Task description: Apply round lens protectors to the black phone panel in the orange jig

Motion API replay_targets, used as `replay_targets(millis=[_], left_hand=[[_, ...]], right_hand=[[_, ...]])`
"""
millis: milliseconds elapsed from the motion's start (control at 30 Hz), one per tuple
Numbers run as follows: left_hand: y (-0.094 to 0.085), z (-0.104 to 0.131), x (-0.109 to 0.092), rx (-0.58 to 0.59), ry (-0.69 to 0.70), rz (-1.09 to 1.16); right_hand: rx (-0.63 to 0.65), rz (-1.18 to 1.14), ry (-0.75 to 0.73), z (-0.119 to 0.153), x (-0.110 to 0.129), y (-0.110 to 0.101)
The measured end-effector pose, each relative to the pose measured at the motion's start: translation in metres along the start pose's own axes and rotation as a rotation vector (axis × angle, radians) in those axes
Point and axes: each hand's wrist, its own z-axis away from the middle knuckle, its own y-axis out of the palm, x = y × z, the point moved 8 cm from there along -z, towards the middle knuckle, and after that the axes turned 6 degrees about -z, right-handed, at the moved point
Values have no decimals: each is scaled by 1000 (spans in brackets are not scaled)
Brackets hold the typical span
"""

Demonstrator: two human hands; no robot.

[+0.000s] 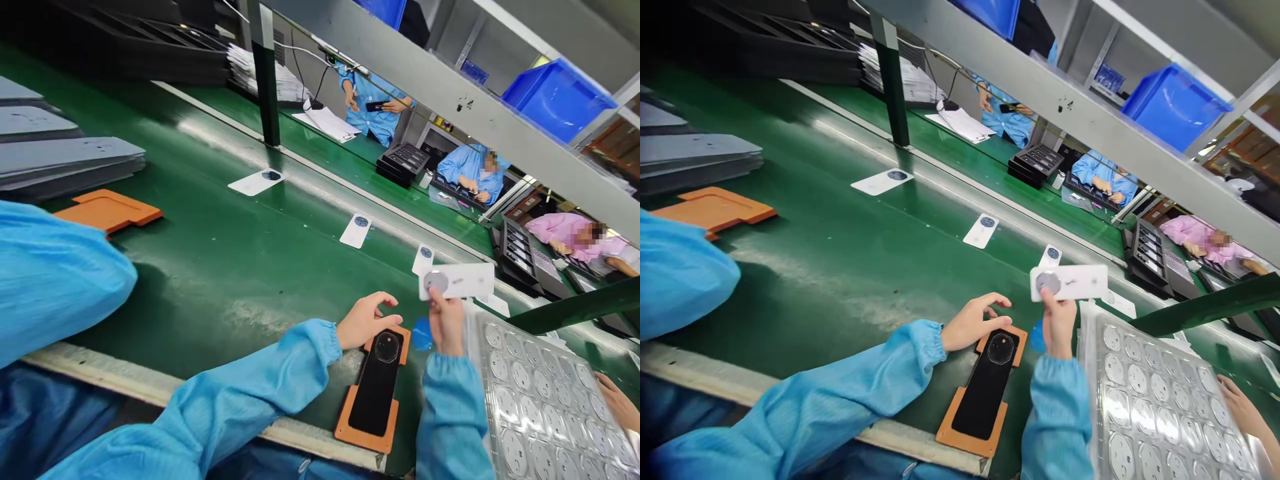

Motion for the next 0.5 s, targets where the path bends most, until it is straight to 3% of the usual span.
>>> replay_targets(millis=[100,233,367,500], left_hand=[[-4,-12,27,-14,-21,-24],[-6,-17,52,-37,-12,-38],[-2,-18,55,-43,29,-63],[0,-17,53,-50,58,-110]], right_hand=[[-32,139,42,-54,0,-8],[-41,566,184,-79,-38,-17],[-129,1021,174,-109,-49,-18],[-209,1291,276,-144,-46,-11]])
